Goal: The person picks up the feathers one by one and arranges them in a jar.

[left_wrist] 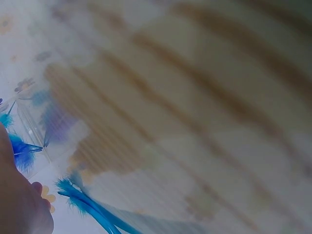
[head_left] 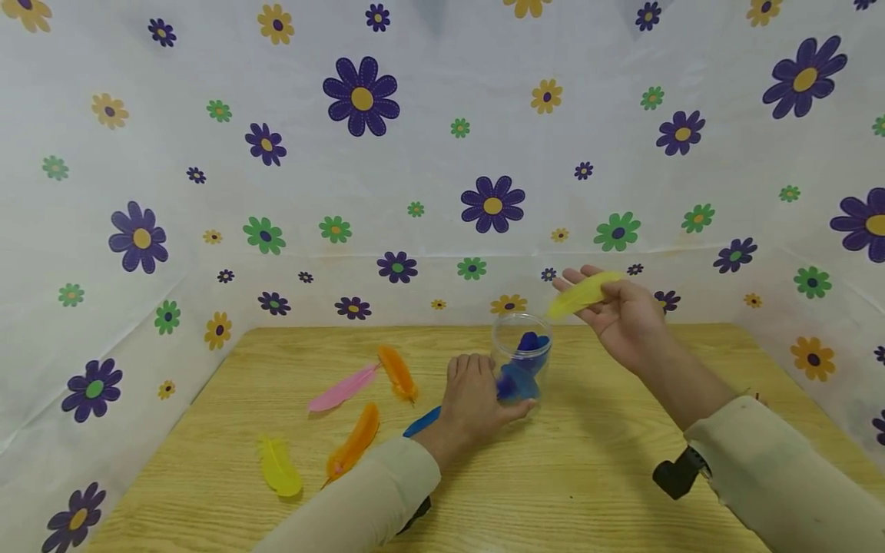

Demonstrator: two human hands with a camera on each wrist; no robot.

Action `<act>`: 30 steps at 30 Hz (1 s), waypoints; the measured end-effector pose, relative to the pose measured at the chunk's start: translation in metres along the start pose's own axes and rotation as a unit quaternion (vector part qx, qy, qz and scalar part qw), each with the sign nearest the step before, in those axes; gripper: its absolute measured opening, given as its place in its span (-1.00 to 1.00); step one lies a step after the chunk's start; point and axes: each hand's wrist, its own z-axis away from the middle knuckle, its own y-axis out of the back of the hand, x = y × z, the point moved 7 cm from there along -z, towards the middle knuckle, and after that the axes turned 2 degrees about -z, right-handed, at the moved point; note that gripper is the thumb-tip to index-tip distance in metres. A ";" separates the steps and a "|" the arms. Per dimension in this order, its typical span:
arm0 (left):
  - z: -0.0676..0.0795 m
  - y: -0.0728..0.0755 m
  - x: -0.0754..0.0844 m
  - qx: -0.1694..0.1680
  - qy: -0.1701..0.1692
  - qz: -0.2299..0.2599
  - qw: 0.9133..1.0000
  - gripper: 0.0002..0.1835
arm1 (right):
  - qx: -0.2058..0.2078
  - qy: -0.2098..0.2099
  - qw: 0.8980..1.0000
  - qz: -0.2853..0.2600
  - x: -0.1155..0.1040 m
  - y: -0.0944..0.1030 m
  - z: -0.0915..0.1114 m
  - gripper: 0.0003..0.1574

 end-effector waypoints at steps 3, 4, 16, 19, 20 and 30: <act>0.000 0.000 0.000 -0.001 0.001 0.001 1.000 -0.02 | -0.005 -0.006 1.000 0.004 0.009 -0.003 -0.005 -0.34; 0.000 0.000 0.000 -0.001 0.001 0.001 1.000 -0.03 | -0.006 -0.007 1.000 0.007 0.012 -0.004 -0.006 -0.34; 0.000 0.001 0.001 0.004 0.003 -0.004 1.000 -0.03 | -0.025 -0.020 0.997 0.068 0.039 -0.010 -0.013 -0.33; 0.000 0.002 0.002 0.010 -0.001 -0.012 1.000 -0.04 | -0.032 -0.022 0.996 0.074 0.041 -0.011 -0.013 -0.33; 0.000 0.002 0.002 0.011 -0.001 -0.014 1.000 -0.04 | -0.034 -0.022 0.996 0.079 0.041 -0.012 -0.013 -0.34; -0.001 0.002 0.002 0.005 0.005 -0.017 1.000 -0.05 | -0.026 -0.002 0.996 0.089 0.036 -0.003 -0.011 -0.32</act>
